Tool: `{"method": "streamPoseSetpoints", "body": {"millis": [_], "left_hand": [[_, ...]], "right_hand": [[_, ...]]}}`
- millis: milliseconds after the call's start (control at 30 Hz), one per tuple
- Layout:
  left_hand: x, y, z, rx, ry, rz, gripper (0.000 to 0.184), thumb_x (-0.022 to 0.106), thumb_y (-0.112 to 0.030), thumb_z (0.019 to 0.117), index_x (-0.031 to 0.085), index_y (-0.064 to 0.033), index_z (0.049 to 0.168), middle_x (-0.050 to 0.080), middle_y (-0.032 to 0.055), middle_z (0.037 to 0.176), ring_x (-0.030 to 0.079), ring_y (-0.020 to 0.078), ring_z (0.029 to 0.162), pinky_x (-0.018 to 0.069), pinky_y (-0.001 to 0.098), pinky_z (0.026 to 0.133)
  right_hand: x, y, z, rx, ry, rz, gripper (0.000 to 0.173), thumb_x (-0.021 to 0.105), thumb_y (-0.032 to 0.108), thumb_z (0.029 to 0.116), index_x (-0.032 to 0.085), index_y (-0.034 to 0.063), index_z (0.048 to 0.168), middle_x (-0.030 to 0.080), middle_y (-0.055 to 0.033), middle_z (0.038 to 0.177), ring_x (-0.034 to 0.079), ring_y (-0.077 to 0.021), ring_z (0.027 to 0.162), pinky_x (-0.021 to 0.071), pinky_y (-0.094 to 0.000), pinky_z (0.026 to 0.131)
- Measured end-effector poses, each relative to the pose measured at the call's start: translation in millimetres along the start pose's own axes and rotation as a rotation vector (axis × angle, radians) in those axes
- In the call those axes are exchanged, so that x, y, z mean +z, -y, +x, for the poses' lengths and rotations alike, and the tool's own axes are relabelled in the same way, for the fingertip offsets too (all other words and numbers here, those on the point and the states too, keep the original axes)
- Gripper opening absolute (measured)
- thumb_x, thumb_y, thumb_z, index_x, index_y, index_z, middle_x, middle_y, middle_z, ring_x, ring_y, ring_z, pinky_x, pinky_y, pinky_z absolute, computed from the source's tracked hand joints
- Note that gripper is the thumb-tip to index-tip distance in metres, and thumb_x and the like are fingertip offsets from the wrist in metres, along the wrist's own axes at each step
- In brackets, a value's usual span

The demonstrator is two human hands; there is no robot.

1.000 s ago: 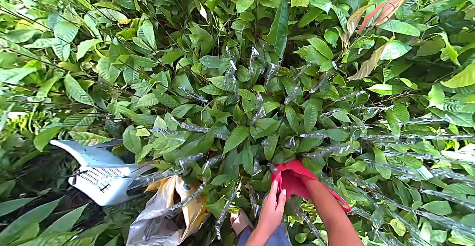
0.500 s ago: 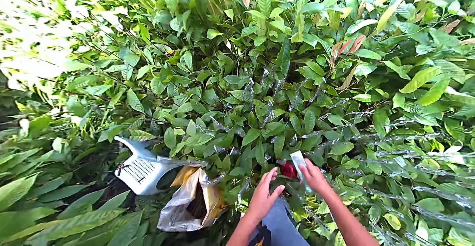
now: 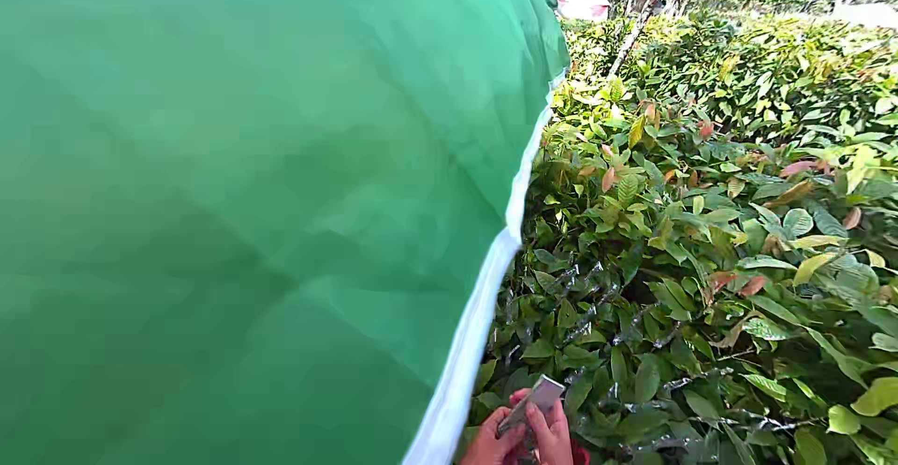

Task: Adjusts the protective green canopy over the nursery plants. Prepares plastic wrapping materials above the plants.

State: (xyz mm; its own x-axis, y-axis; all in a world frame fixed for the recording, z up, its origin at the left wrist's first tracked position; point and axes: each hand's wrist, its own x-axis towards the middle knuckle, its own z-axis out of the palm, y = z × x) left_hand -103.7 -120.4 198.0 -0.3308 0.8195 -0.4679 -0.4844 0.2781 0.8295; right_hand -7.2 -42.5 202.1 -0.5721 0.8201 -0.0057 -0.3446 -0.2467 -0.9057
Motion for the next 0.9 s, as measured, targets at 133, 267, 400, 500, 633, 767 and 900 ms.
{"method": "streamPoseSetpoints", "body": {"millis": [133, 267, 400, 500, 633, 767, 900], "left_hand": [[-25.4, -14.6, -7.5, 0.143, -0.175, -0.043, 0.028, 0.059, 0.006, 0.0926, 0.052, 0.0018, 0.12, 0.066, 0.001, 0.084, 0.062, 0.0047, 0.067, 0.0538, 0.0223, 0.066], [-41.1, -29.0, -10.8, 0.242, -0.281, -0.045, 0.035, 0.036, 0.002, 0.0985, 0.044, 0.0022, 0.133, 0.066, 0.0016, 0.088, 0.062, 0.0053, 0.068, 0.0537, 0.0216, 0.065], [-43.2, -45.2, -6.5, 0.263, -0.356, -0.049, 0.055, 0.044, -0.025, 0.1029, 0.027, -0.0011, 0.15, 0.059, 0.0086, 0.112, 0.063, 0.0123, 0.084, 0.0547, 0.0296, 0.069], [-40.8, -50.4, -0.7, 0.404, -0.45, 0.155, 0.097, 0.078, -0.041, 0.0827, 0.026, 0.0041, 0.152, 0.058, 0.02, 0.132, 0.065, 0.018, 0.108, 0.0571, 0.0347, 0.088], [-39.3, -63.4, 4.2, 0.52, -0.703, 0.396, 0.05, 0.057, -0.026, 0.1029, 0.046, 0.0074, 0.138, 0.063, 0.0228, 0.118, 0.065, 0.023, 0.101, 0.0536, 0.0411, 0.091], [-85.6, -45.5, 36.7, 0.778, -0.779, 0.45, 0.037, 0.042, -0.02, 0.1087, 0.066, 0.0072, 0.113, 0.071, 0.0084, 0.093, 0.068, 0.0068, 0.077, 0.0587, 0.0253, 0.07], [-55.9, -89.6, 29.8, 0.334, -0.705, -0.285, 0.035, 0.038, -0.028, 0.1122, 0.055, 0.0019, 0.114, 0.066, 0.0085, 0.089, 0.067, 0.0149, 0.075, 0.0574, 0.0296, 0.067]], "right_hand": [[4.6, 11.6, 27.1, -0.037, -0.01, -0.129, 0.021, 0.059, 0.002, 0.095, 0.06, -0.0044, 0.115, 0.075, 0.0, 0.092, 0.071, -0.0029, 0.081, 0.0595, -0.0226, 0.078], [10.3, 20.0, 40.8, 0.044, 0.059, -0.138, 0.029, 0.059, 0.003, 0.0965, 0.052, -0.0023, 0.124, 0.072, -0.0032, 0.086, 0.067, -0.0071, 0.063, 0.0585, -0.0225, 0.06], [23.9, 18.3, 46.8, -0.007, 0.089, -0.207, 0.026, 0.051, 0.006, 0.1017, 0.054, -0.0062, 0.124, 0.074, -0.0045, 0.089, 0.072, -0.0085, 0.071, 0.0626, -0.0251, 0.07], [31.8, 15.3, 50.5, -0.075, 0.148, -0.298, 0.029, 0.047, 0.01, 0.104, 0.057, -0.0088, 0.123, 0.075, -0.0038, 0.089, 0.073, -0.0068, 0.073, 0.0634, -0.0251, 0.071], [41.1, 17.2, 61.5, -0.025, 0.109, -0.207, 0.027, 0.043, 0.011, 0.1064, 0.057, -0.0068, 0.121, 0.075, -0.0034, 0.087, 0.074, -0.0086, 0.07, 0.0641, -0.0257, 0.068], [37.3, 25.1, 72.4, -0.009, 0.073, -0.127, 0.026, 0.041, 0.012, 0.108, 0.058, -0.0039, 0.119, 0.076, -0.0019, 0.083, 0.074, -0.0096, 0.067, 0.064, -0.0255, 0.066], [40.8, 36.9, 78.6, -0.049, 0.068, -0.152, 0.026, 0.039, 0.01, 0.108, 0.057, -0.0043, 0.121, 0.074, 0.0039, 0.084, 0.073, -0.0046, 0.068, 0.0634, -0.0223, 0.067]]}}
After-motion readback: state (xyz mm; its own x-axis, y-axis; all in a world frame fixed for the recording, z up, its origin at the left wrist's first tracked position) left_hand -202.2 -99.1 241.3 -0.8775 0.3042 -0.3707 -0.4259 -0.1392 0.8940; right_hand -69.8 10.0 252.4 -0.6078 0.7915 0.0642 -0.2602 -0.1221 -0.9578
